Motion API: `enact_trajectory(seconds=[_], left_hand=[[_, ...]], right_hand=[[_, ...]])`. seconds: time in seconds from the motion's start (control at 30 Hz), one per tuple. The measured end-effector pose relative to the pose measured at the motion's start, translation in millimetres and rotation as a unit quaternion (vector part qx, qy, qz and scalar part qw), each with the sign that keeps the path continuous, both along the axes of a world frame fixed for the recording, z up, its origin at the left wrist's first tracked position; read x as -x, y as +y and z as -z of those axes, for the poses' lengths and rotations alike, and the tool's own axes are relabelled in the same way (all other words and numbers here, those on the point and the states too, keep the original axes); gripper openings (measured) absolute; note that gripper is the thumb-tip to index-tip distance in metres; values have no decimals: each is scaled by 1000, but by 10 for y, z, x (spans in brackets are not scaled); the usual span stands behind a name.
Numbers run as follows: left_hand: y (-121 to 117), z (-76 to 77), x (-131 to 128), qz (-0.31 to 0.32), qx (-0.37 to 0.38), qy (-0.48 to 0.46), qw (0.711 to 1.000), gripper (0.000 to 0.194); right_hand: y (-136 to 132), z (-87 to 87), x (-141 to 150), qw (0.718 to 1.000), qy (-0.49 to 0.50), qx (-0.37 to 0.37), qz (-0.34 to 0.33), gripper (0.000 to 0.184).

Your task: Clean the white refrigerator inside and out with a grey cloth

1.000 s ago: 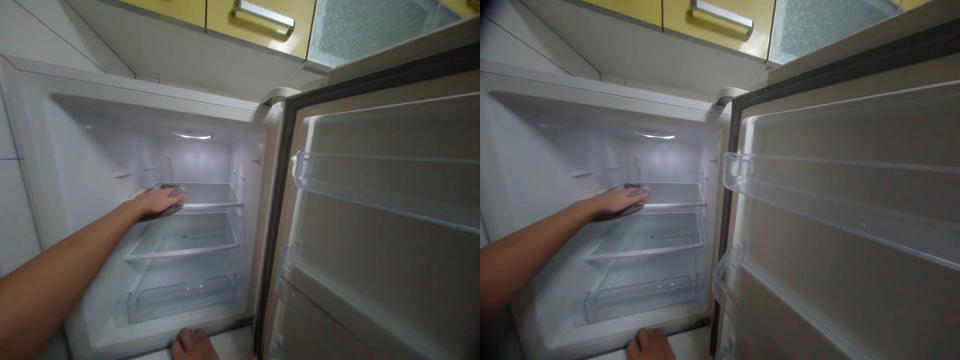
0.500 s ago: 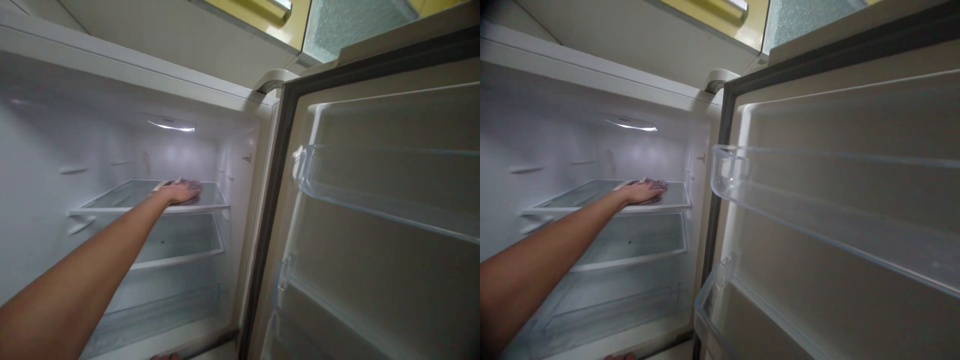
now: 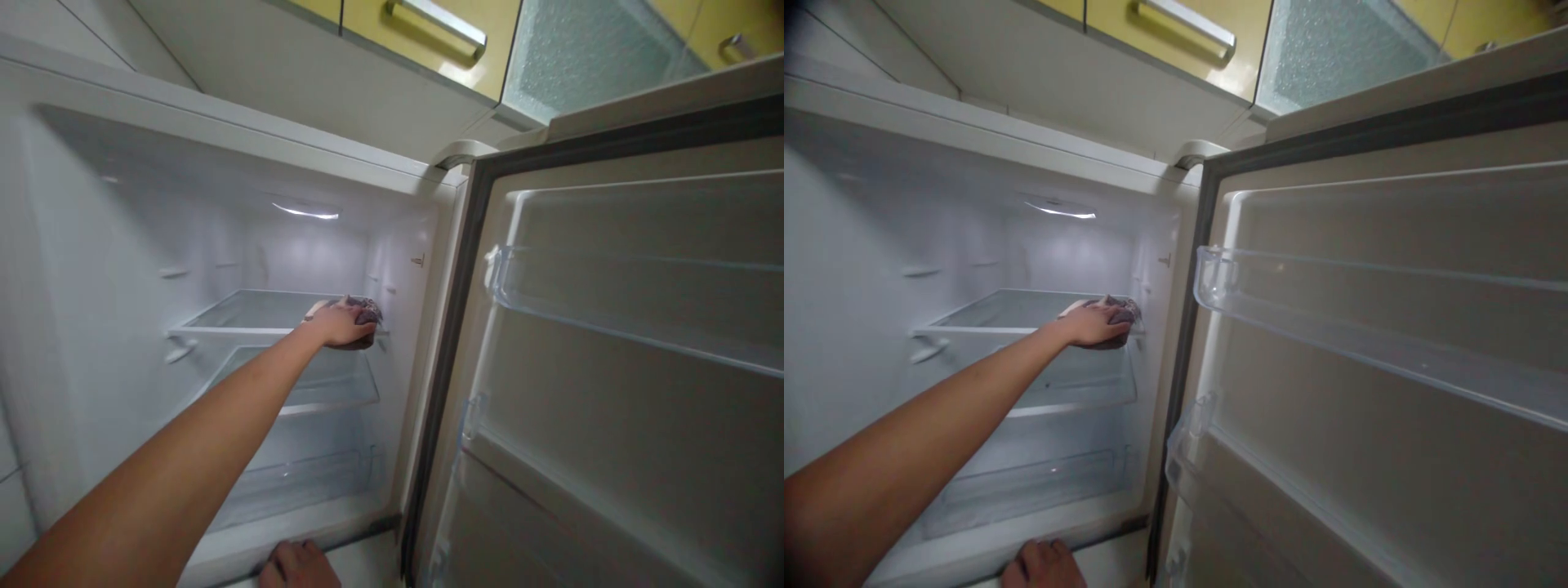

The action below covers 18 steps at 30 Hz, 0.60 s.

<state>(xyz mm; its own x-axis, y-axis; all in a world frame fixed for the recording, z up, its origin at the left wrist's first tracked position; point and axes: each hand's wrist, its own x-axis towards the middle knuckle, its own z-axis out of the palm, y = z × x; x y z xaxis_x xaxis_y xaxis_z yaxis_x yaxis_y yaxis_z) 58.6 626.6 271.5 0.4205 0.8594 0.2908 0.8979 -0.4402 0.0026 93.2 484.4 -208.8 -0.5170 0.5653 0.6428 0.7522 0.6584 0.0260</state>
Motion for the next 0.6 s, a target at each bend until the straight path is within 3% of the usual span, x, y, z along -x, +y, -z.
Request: enact_trajectory(seconds=[0.13, 0.3, 0.37, 0.43, 0.6], left_hand=[[-186, -7, 256, -18, -9, 4, 1000, 93], [-260, -20, 767, -70, 12, -7, 997, 103], [-239, -24, 1051, -95, 25, -13, 995, 105], [-195, -28, 1363, -126, 33, -21, 991, 104], [-20, -43, 1997, -189, 25, -39, 981, 105]], right_hand=[[-20, -32, -113, 999, -28, 12, -25, 29], [55, 12, -185, 987, -131, 78, -47, 79], [70, 72, -182, 987, -129, 85, -47, 86], [66, 155, -162, 990, -111, 76, -31, 77], [60, 317, -57, 997, -74, 18, 16, 30]])
